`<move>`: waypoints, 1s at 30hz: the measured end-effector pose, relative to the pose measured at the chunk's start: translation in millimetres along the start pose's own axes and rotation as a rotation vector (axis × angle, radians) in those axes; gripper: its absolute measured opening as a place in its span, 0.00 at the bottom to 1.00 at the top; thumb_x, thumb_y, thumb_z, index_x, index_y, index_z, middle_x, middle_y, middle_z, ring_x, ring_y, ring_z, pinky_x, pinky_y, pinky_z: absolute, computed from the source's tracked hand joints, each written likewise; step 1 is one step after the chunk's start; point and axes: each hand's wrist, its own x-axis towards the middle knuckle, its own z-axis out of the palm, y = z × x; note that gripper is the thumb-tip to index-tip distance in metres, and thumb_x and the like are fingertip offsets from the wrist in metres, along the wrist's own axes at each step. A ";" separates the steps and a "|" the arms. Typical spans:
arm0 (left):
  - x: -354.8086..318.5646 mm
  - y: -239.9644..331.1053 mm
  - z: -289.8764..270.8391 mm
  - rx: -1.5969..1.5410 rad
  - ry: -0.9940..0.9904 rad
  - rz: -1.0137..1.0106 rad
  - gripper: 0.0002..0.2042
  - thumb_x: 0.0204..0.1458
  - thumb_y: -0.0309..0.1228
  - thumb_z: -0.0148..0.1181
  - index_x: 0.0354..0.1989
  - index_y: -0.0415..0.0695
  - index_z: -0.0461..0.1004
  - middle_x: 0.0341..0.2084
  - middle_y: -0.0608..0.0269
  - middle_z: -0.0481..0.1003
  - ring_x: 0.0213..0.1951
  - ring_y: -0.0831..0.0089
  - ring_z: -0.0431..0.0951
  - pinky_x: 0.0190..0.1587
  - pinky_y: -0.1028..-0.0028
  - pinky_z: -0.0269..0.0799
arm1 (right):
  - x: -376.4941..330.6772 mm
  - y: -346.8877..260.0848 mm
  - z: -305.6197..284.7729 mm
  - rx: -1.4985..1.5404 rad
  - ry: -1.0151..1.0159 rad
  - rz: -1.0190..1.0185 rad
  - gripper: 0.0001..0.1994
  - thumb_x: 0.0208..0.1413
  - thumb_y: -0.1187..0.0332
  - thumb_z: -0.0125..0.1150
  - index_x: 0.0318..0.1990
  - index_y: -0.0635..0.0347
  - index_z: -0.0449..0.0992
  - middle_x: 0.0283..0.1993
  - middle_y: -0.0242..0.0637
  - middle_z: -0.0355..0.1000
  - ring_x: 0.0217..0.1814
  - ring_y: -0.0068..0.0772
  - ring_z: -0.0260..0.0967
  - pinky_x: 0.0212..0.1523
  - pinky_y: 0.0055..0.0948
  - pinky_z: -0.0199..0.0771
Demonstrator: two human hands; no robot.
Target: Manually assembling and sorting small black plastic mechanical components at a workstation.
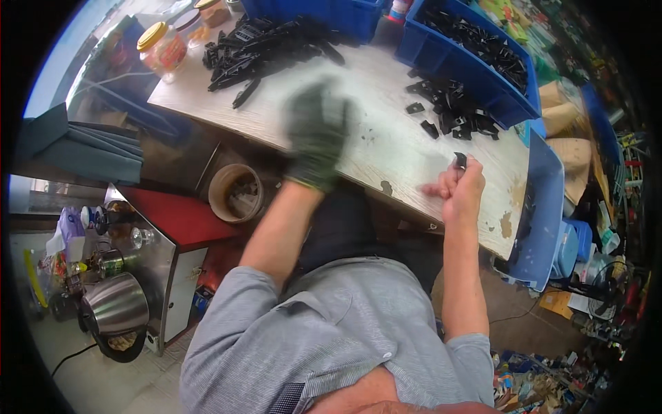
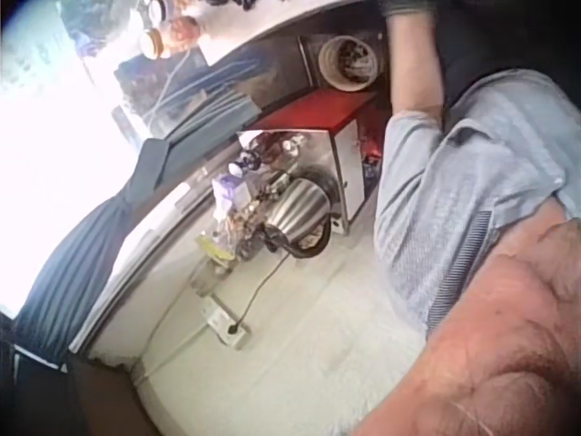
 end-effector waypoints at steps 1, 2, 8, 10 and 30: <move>12.1 -41.5 -15.8 0.326 -0.008 0.004 0.14 0.57 0.31 0.61 0.52 0.44 0.75 0.43 0.51 0.77 0.46 0.55 0.76 0.52 0.60 0.71 | 0.6 -0.7 1.3 0.007 0.014 0.006 0.18 0.65 0.55 0.45 0.27 0.57 0.64 0.14 0.24 0.48 0.14 0.20 0.47 0.19 0.36 0.76; 31.7 -71.6 -38.7 0.133 0.107 -0.090 0.13 0.59 0.36 0.58 0.46 0.42 0.77 0.40 0.48 0.78 0.44 0.53 0.77 0.51 0.58 0.72 | 2.1 -0.4 4.7 0.018 0.022 0.011 0.17 0.64 0.56 0.45 0.26 0.56 0.63 0.13 0.23 0.45 0.13 0.20 0.45 0.19 0.37 0.77; 48.6 -113.5 -64.8 0.708 -0.316 -0.375 0.19 0.58 0.48 0.51 0.41 0.45 0.78 0.37 0.47 0.78 0.43 0.49 0.77 0.49 0.54 0.71 | 4.1 5.0 8.6 -0.054 0.054 0.015 0.20 0.62 0.53 0.45 0.21 0.54 0.61 0.12 0.24 0.45 0.13 0.23 0.46 0.21 0.39 0.74; 48.0 -108.9 -66.1 0.707 -0.335 -0.359 0.18 0.57 0.47 0.52 0.41 0.46 0.79 0.37 0.49 0.78 0.43 0.50 0.77 0.49 0.53 0.71 | 3.2 7.0 5.1 -0.055 0.079 0.013 0.21 0.62 0.53 0.45 0.20 0.53 0.60 0.12 0.25 0.45 0.13 0.23 0.46 0.21 0.40 0.74; -44.1 84.4 11.4 -0.746 -0.610 -0.031 0.11 0.59 0.32 0.56 0.46 0.41 0.74 0.38 0.49 0.77 0.39 0.50 0.78 0.43 0.59 0.74 | -3.3 5.0 17.1 -0.020 0.158 -0.080 0.17 0.64 0.57 0.44 0.27 0.58 0.66 0.15 0.29 0.55 0.13 0.24 0.51 0.17 0.35 0.71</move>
